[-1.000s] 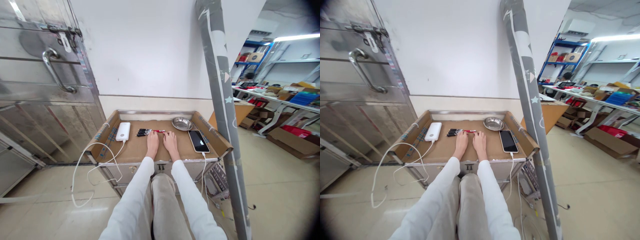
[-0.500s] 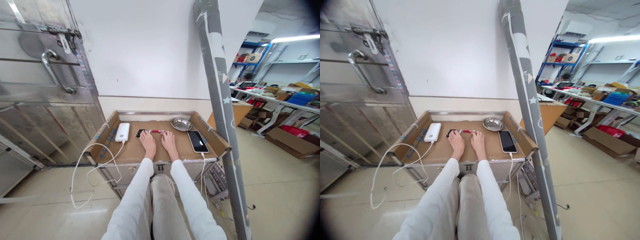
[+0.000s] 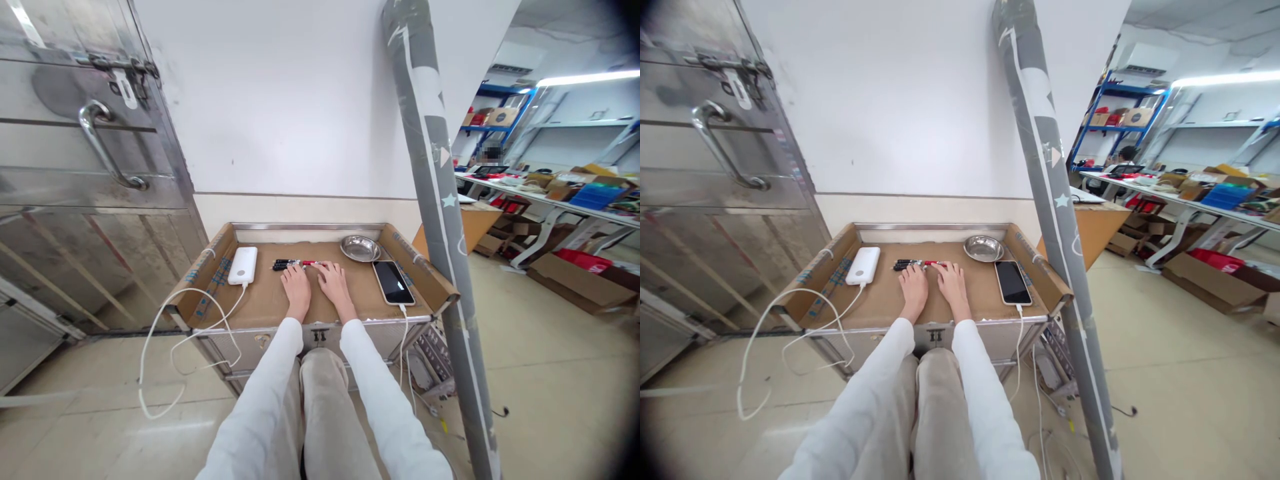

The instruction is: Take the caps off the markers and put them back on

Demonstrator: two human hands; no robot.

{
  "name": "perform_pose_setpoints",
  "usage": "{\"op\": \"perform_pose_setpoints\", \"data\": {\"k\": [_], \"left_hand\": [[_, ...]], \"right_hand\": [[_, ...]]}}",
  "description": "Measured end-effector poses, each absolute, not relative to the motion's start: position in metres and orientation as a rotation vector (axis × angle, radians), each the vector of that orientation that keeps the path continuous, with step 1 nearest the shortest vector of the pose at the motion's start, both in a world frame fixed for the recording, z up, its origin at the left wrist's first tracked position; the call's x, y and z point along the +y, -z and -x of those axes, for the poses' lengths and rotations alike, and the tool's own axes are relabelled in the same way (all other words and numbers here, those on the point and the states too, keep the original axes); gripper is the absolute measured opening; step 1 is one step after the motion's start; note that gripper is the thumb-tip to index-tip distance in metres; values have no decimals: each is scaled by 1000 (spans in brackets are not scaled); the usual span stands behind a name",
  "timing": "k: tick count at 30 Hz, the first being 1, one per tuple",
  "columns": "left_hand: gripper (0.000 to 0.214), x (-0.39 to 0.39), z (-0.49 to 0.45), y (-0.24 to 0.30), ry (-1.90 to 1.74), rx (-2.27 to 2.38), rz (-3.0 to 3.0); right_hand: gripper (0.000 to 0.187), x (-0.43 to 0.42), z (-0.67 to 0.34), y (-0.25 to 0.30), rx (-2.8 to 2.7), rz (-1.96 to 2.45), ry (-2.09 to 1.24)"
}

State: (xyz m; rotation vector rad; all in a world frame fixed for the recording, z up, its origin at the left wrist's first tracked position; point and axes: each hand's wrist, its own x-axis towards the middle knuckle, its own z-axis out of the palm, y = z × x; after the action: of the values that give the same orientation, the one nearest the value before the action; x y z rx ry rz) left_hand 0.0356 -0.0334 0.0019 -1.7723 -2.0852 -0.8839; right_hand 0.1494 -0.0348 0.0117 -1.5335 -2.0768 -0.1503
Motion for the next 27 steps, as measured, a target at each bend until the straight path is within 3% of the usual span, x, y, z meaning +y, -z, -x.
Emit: {"op": "perform_pose_setpoints", "data": {"k": [6, 11, 17, 27], "left_hand": [[21, -32, -36, -9, 943, -1995, 2190], [15, -32, -37, -15, 1371, -1844, 2409], [13, -31, -38, -17, 1730, -1607, 2336], [24, -30, -35, -15, 1934, -1513, 2131]], "right_hand": [[41, -34, -151, -14, -2093, 1469, 97], [33, -30, -153, -12, -2025, 1486, 81], [25, -21, -154, -4, -1983, 1449, -19], [33, -14, -155, 6, -1876, 1193, -216]]}}
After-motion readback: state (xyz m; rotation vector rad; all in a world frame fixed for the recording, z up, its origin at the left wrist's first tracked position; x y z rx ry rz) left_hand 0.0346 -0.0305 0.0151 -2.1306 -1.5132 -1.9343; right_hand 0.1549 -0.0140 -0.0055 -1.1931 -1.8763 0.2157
